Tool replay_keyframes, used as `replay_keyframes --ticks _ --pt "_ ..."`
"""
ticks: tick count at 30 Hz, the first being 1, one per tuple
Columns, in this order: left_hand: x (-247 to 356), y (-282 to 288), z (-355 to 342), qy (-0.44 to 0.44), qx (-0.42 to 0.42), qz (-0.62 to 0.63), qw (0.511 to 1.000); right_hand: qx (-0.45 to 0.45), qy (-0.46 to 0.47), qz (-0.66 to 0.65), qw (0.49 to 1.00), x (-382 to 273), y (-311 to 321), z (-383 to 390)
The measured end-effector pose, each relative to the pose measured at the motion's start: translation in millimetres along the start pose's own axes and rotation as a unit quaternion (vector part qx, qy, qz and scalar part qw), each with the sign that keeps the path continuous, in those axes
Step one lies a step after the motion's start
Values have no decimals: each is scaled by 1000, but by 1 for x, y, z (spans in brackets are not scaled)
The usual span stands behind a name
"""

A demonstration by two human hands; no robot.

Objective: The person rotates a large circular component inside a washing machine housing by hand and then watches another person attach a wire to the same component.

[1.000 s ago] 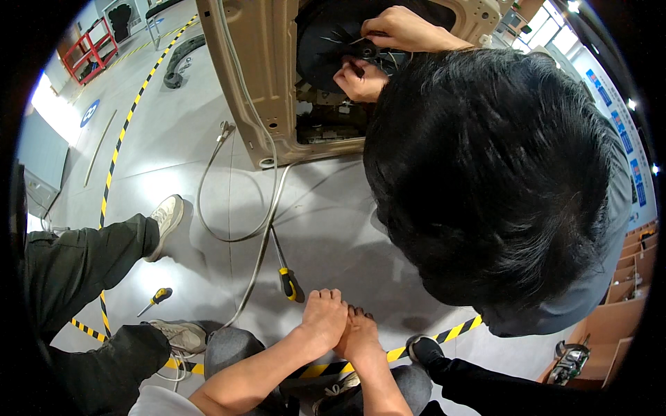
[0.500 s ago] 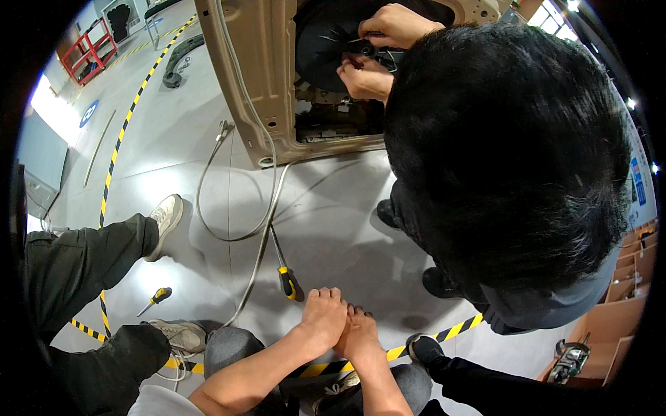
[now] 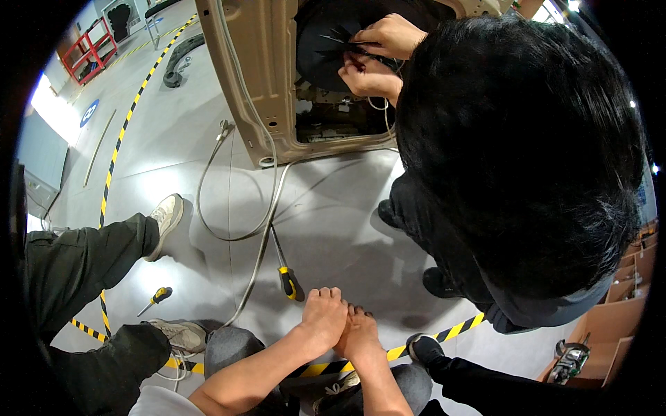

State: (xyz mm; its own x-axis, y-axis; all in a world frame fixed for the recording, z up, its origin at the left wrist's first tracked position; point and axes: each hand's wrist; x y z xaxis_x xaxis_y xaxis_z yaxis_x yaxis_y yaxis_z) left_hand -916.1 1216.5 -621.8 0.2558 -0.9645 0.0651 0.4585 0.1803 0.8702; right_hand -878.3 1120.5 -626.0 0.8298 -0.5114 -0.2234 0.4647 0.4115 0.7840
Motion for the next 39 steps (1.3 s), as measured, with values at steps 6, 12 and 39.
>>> replay_keyframes --ticks 6,12,39 --pt "-1 1 0 0 -1 4 1000 -15 -2 5 1000 0 1 -1" --pt "0 2 1 2 0 9 1000 -29 -6 3 1000 1 1 -3" --pt "-2 6 4 -14 7 -1 1000 -55 -35 -34 997 -6 15 -4"
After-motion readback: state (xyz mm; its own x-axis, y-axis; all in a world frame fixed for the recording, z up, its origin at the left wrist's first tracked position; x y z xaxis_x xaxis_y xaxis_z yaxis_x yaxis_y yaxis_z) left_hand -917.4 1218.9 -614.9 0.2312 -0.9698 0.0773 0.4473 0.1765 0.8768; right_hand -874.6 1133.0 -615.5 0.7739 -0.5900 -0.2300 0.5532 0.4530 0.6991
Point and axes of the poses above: each hand's wrist, its own z-axis away from the middle knuckle, its own y-axis out of the back of the hand, x = y × z, and after that the axes turned 8 degrees about y, right-handed
